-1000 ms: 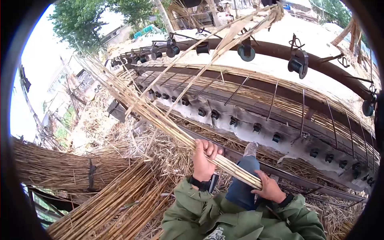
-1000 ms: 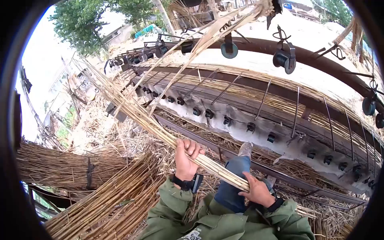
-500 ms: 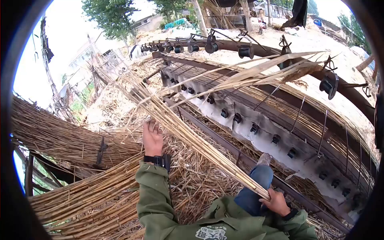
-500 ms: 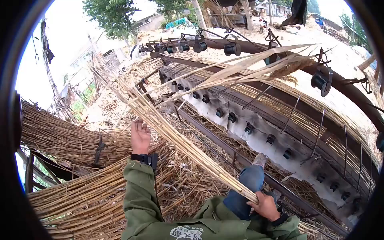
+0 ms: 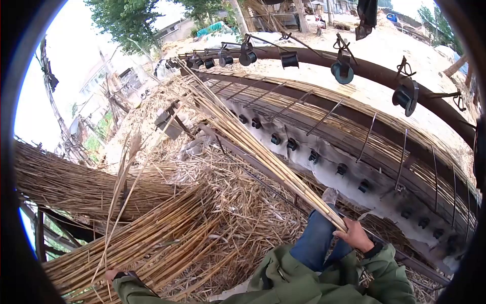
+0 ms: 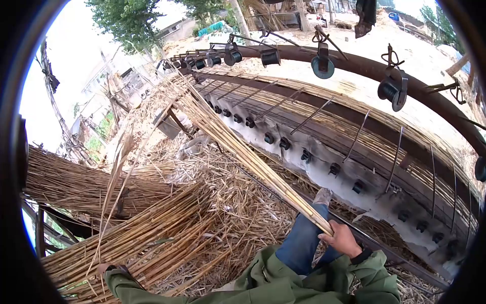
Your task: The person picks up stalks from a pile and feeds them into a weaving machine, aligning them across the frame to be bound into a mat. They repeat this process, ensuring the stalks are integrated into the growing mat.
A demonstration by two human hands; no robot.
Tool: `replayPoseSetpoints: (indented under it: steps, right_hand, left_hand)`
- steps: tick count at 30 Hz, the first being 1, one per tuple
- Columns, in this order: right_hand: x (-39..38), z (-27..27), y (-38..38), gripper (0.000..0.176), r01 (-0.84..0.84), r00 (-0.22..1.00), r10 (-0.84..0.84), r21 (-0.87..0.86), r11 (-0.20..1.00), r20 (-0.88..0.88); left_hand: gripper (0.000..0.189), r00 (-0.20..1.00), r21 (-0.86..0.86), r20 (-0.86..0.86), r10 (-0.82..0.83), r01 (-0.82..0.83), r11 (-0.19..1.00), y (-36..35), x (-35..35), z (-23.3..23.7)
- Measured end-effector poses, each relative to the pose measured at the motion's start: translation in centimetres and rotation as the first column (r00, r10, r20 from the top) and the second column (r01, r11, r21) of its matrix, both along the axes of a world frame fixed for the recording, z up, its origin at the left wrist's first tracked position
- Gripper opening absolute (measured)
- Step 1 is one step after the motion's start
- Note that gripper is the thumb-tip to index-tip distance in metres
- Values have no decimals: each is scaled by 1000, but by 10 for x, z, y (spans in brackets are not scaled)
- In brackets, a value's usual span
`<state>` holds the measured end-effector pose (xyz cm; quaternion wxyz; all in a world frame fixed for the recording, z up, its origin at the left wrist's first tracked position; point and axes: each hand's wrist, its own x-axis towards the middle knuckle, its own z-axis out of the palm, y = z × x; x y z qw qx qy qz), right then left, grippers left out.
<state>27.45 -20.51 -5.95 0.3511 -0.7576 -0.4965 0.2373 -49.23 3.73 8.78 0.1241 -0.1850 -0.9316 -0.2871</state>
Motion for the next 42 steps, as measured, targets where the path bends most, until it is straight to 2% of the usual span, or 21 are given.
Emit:
replayPoseSetpoints:
  steps: [1, 2, 4, 6, 8, 11, 12, 13, 16, 18, 22, 25, 27, 29, 30, 31, 33, 34, 36, 38, 42]
  right_hand:
    - [1, -4, 5, 43, -13, 1000, 13, -8, 1000, 14]
    - [0, -4, 9, 44, -27, 999, 28, -16, 999, 27]
    - [-2, 1, 18, 44, -6, 999, 4, -37, 999, -45]
    - [-2, 6, 24, 45, 16, 997, -18, -30, 999, -76]
    - [0, 6, 24, 45, 0, 1000, 0, 4, 1000, 7]
    - [2, 7, 20, 45, 1, 997, -3, 24, 1000, 74]
    - [2, 11, 17, 45, 14, 998, -15, 11, 1000, 66]
    - [3, 13, 15, 45, 25, 998, -24, -3, 1000, 61]
    - [7, 9, 8, 45, 52, 998, -52, 2, 999, 42]
    - [6, 16, 4, 45, 46, 988, -45, -4, 999, 148]
    - [0, 21, -8, 44, 52, 976, -49, -7, 999, 211]
    - [-5, 15, -11, 46, 48, 971, -43, -17, 999, 236]
    - [-10, 13, -7, 48, 22, 975, -19, -12, 1000, 222]
    - [-18, 17, 1, 50, -22, 984, 20, 8, 1000, 177]
    - [-23, 17, 6, 51, -36, 984, 33, 15, 999, 177]
    - [-27, 16, 13, 52, -50, 983, 46, 17, 999, 180]
    - [-35, 7, 22, 53, -56, 981, 55, 2, 998, 185]
    - [-38, 5, 26, 53, -57, 979, 55, 8, 998, 197]
    - [-44, 7, 31, 53, -48, 974, 42, 22, 999, 223]
    - [-48, 15, 26, 53, -28, 966, 25, 5, 1000, 258]
    - [-37, 31, 5, 42, -13, 986, -5, 106, 994, 169]
  left_hand:
    - [10, 998, -45, -16, 60, -61, 997, -20, -9, 3]
    - [12, 993, 90, 24, 117, -118, 989, -33, -11, 5]
    - [15, 929, 588, 313, 199, -353, 728, -33, -5, 7]
    - [22, 911, 761, 378, 167, -408, 505, -26, -14, -10]
    - [33, 963, 793, 219, 155, -268, 546, -3, -45, -55]
    - [33, 974, 736, 228, 2, -173, 655, 22, 65, -45]
    - [31, 961, 850, 196, -193, -69, 522, 46, 37, -77]
    - [30, 989, 725, 84, -123, 24, 689, 64, 37, -94]
    - [29, 825, 810, 292, -484, 56, 584, 89, 84, -100]
    - [29, 793, 803, 406, -455, -73, 592, 90, 110, -83]
    - [32, 780, 708, 558, -284, -269, 653, 90, 22, -104]
    - [31, 749, 716, 618, -239, -410, 565, 60, -16, -111]
    - [32, 680, 751, 647, -345, -489, 443, 44, -23, -124]
    - [33, 498, 797, 602, -624, -428, 426, 41, 8, -150]
    - [27, 297, 887, 447, -844, -22, 462, 36, 54, -163]
    - [20, 233, 856, 447, -864, 167, 489, 27, 154, -145]
    - [20, -265, 778, 603, -752, 400, 484, 7, 303, -124]
    - [30, -486, 790, 601, -634, 483, 378, 0, 361, -128]
    - [51, -766, 841, 541, -347, 501, 204, -20, 461, -128]
    - [56, -888, 898, 440, -131, 438, 48, -35, 537, -128]
    - [32, -904, 884, 424, -48, 401, 240, -63, 606, -145]
